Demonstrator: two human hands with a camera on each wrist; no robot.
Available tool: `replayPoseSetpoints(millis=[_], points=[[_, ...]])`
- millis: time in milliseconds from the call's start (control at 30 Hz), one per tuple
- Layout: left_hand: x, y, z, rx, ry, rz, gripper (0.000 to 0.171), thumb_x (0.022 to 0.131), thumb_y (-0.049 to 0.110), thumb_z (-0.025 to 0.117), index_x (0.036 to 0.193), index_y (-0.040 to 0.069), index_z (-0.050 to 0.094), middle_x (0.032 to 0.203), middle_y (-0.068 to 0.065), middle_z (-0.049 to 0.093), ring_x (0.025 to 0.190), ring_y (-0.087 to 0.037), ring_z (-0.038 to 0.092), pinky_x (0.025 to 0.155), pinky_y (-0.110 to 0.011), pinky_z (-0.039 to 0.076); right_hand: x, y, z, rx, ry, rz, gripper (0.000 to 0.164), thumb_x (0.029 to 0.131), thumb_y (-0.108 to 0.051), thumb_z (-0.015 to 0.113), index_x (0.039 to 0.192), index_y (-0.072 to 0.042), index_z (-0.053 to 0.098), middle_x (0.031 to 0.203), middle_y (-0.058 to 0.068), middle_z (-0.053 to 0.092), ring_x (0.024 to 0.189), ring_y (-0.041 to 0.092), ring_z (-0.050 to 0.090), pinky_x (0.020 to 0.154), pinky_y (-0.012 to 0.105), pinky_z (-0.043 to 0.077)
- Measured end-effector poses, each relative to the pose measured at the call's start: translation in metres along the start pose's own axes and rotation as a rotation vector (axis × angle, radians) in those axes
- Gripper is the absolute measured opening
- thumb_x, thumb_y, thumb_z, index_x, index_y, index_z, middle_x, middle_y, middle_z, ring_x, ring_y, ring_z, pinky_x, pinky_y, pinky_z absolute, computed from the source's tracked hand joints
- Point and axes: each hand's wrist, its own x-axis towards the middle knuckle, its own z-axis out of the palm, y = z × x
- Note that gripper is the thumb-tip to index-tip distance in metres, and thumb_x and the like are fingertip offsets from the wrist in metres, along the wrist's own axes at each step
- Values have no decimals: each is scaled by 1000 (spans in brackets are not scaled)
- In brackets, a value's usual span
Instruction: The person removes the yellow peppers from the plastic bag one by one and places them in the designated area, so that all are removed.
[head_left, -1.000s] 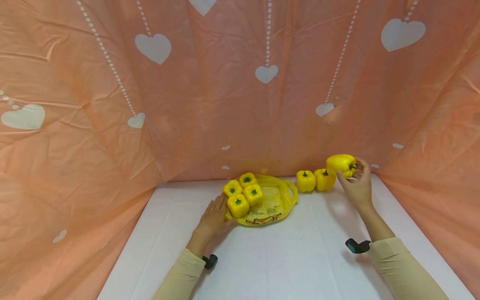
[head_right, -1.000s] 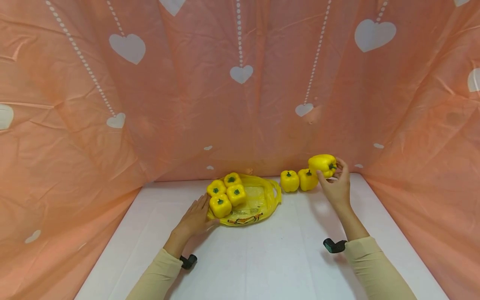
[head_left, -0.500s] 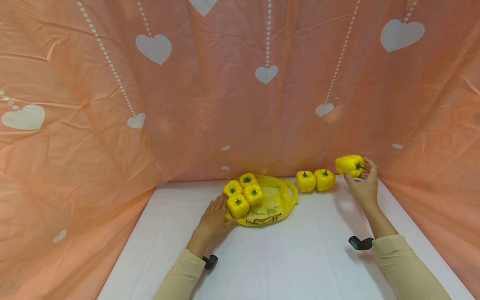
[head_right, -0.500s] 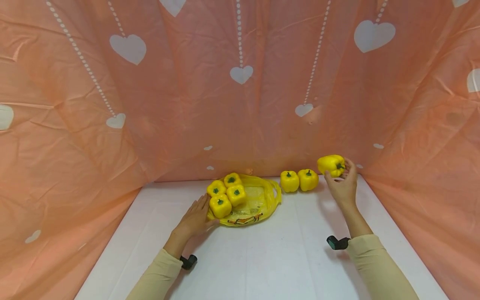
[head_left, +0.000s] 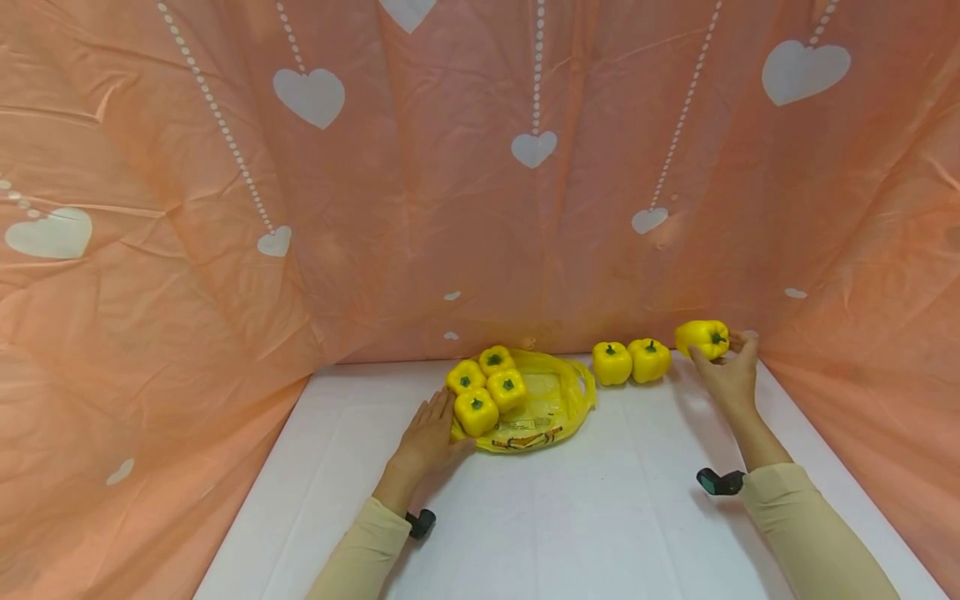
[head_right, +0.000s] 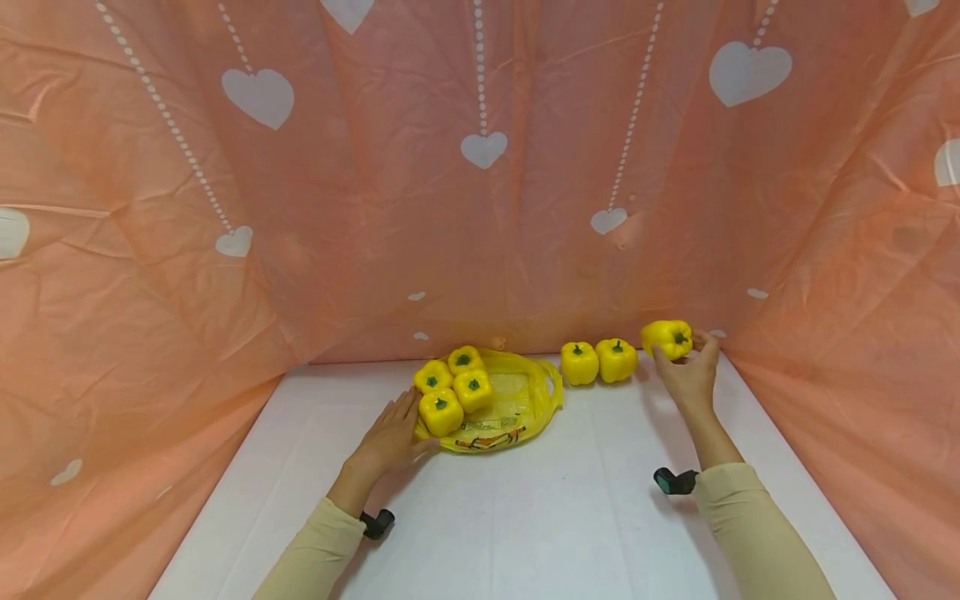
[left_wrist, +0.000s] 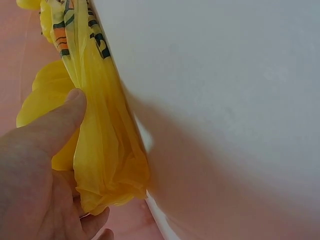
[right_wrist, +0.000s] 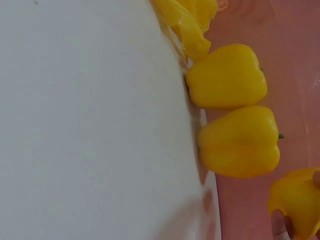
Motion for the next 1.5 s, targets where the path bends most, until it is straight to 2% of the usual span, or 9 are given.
replayPoseSetpoints(millis=[167,267,333,467,567,900,1233,1367,1500], points=[[1,-1,1,0,5,4,96,105,46,68,168,-8,19,177,-24,15,165,-38,16,136,-50,12,-1,1,1,1,-55,65,77,106,-23,68,160,0,19,156,26,30,122,29,45,104,19,48],[1,-1,1,3,5,5,96,105,47,67,168,-8,19,177,-24,15,165,-38,16,136,-50,11,-1,3,1,-20,-97,108,76,108,-25,63,162,-1,16,160,27,26,135,37,40,117,32,46],[1,-1,1,2,4,5,96,105,47,67,168,-8,19,177,-24,15,165,-38,16,136,-50,11,-1,4,2,-28,-98,117,77,108,-25,64,163,1,17,160,29,26,134,39,41,115,33,47],[0,0,0,-5,2,1,96,105,46,67,168,-8,19,177,-24,15,165,-38,16,136,-51,11,0,8,5,-49,-77,118,76,107,-26,66,161,4,21,157,30,31,130,38,43,98,24,46],[0,0,0,1,1,-3,96,105,47,67,168,-8,18,178,-23,14,165,-37,16,136,-50,11,1,11,7,-63,-74,126,78,106,-29,67,159,7,23,155,33,32,131,41,44,92,22,43],[0,-1,1,10,16,-2,96,105,48,67,167,-8,20,177,-24,14,165,-38,16,136,-51,11,4,18,9,-104,-125,169,85,105,-42,66,159,9,24,152,38,32,136,50,41,102,45,47],[1,0,0,25,19,3,98,105,50,66,167,-8,19,177,-25,14,165,-39,15,136,-51,10,3,20,12,-127,-152,188,88,105,-47,66,159,8,24,150,37,33,131,49,43,100,45,49],[2,-2,2,22,18,3,98,105,50,66,167,-8,19,177,-25,14,165,-39,16,136,-51,10,3,20,12,-141,-165,201,89,105,-48,65,160,8,24,149,37,32,129,48,46,93,36,53],[2,-2,4,25,13,0,97,105,51,65,167,-8,19,177,-24,14,165,-38,16,136,-51,11,4,21,12,-141,-175,209,91,105,-51,65,160,8,23,147,37,33,123,46,49,76,18,48]])
